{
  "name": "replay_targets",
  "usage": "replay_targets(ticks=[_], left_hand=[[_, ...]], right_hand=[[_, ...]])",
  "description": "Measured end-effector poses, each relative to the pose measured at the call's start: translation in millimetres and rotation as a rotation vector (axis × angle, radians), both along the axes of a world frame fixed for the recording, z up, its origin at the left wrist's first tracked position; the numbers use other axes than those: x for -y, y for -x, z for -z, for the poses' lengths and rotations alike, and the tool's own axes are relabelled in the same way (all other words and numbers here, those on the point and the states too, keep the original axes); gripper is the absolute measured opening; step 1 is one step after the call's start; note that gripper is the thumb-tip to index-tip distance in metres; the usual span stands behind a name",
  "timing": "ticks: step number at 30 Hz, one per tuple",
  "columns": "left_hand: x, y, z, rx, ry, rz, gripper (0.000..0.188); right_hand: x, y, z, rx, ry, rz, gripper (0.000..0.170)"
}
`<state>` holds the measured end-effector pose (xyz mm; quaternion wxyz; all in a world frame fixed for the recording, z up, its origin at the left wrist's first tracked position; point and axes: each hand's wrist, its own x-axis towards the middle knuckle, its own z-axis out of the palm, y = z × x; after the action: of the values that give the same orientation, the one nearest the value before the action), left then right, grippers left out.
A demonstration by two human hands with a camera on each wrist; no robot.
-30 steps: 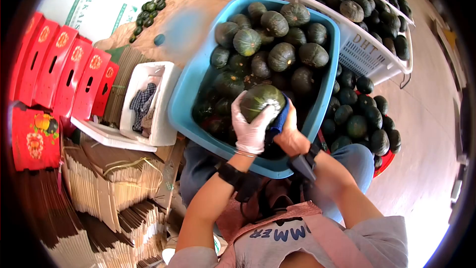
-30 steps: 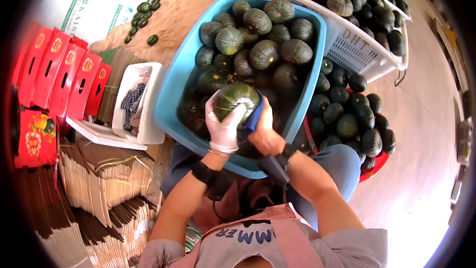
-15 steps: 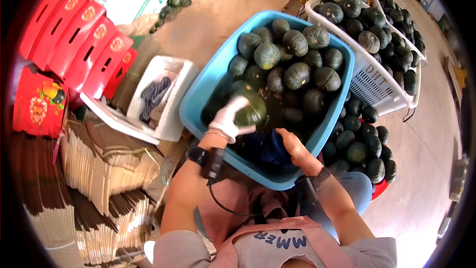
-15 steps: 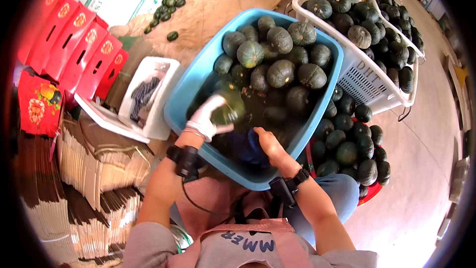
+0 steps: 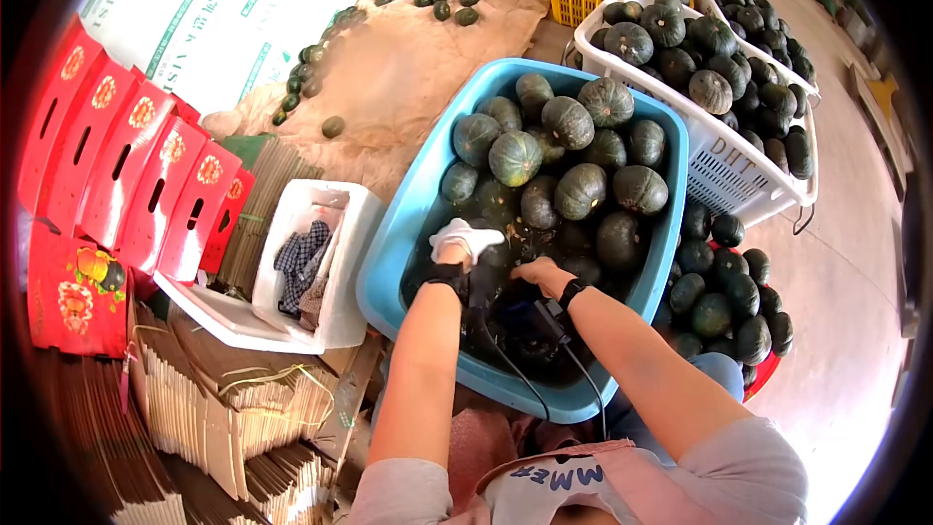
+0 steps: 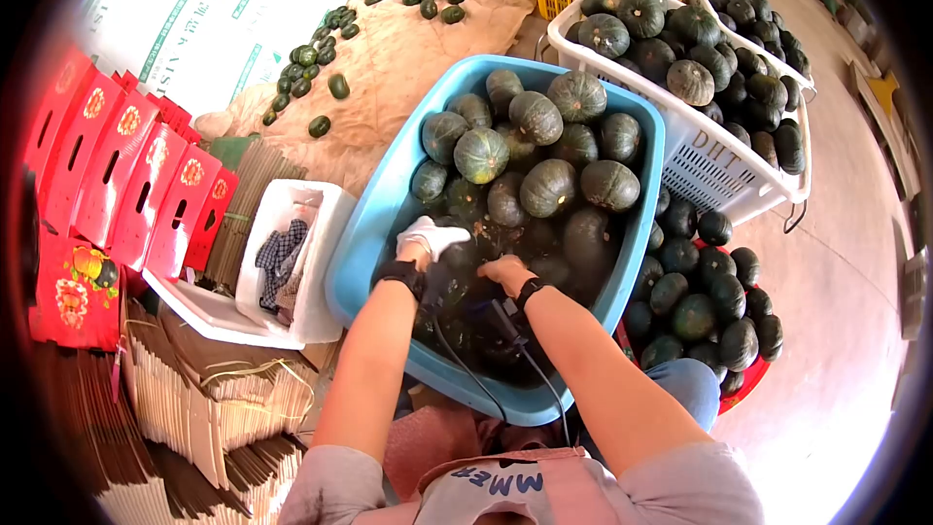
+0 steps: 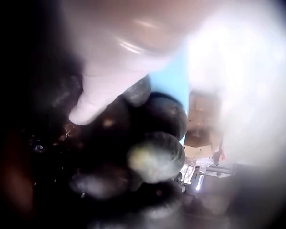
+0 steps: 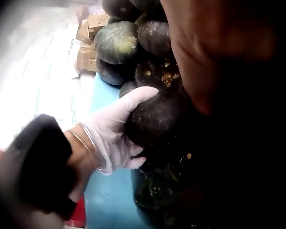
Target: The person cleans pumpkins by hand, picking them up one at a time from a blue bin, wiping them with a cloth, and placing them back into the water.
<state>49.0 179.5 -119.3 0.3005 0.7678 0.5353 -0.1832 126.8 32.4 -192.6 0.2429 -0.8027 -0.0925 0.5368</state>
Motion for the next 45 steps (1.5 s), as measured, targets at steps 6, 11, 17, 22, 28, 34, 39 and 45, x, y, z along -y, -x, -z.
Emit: replay_targets(ticks=[6,11,17,22,28,34,39,45], left_hand=[[62.4,7.7,37.8,0.478,-0.070,-0.181,0.094],[79.5,24.3,23.8,0.875,0.477,-0.449,0.069],[130.0,53.0,-32.3,1.101,0.727,-0.656,0.064],[135.7,63.8,-15.6,1.454,0.953,-0.672,0.038],[173.3,54.1,-24.1,1.433,0.355,-0.352,0.037],[183.7,57.7,-69.5,1.380,0.232,0.104,0.044],[174.5,41.4,-16.3,1.541,0.268,-0.513,0.046],[152.3,42.9,-22.8,1.385,0.721,-0.609,0.036]], right_hand=[[13.5,-2.8,-5.0,0.183,0.064,-0.113,0.053],[80.3,26.5,-59.5,0.206,-0.739,0.161,0.044],[122.6,45.9,-108.2,0.321,-1.073,-0.026,0.040],[124.9,75.6,-107.3,0.704,-1.155,-0.240,0.037],[86.6,39.6,-95.2,0.058,-0.837,0.366,0.050],[102.8,-0.5,-111.4,0.353,-1.114,-0.130,0.050],[91.5,39.6,-111.4,-0.183,-0.871,0.499,0.057],[106.5,88.6,-87.9,0.980,-1.084,0.242,0.038]])
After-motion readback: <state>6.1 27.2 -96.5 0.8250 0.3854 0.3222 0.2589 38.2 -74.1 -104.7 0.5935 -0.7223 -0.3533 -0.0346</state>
